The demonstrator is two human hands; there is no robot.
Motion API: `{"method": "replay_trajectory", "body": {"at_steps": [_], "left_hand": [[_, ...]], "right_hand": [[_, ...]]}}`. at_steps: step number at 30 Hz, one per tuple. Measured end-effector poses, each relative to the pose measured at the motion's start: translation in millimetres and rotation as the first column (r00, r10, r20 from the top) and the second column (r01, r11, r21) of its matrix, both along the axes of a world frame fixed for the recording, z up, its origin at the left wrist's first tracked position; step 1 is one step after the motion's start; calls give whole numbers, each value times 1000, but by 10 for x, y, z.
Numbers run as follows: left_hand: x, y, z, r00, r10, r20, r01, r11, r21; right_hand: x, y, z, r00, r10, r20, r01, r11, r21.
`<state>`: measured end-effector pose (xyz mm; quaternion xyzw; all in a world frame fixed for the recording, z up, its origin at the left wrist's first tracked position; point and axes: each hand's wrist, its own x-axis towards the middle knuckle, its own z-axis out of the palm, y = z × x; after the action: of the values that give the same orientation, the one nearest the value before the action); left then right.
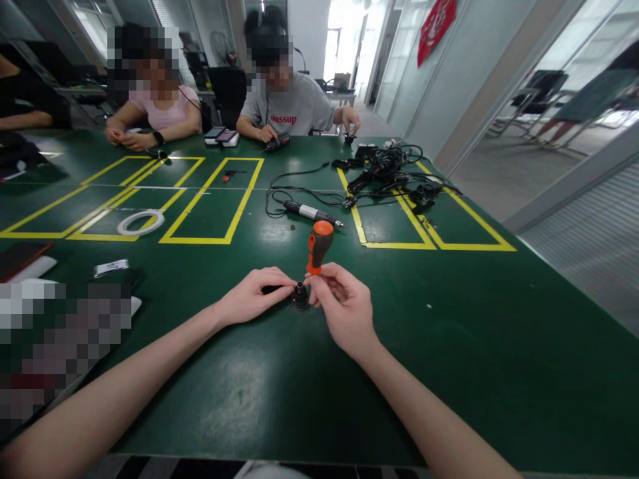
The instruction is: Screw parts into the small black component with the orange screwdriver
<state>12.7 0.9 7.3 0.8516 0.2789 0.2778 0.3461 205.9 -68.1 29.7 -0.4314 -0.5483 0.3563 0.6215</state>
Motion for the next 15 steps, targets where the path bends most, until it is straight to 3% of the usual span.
{"method": "replay_trajectory", "body": {"at_steps": [15], "left_hand": [[-4,0,11,1000,-3,-10,3,1000,-8]], "right_hand": [[6,13,-35,996,61,-64,-61,998,6]]}}
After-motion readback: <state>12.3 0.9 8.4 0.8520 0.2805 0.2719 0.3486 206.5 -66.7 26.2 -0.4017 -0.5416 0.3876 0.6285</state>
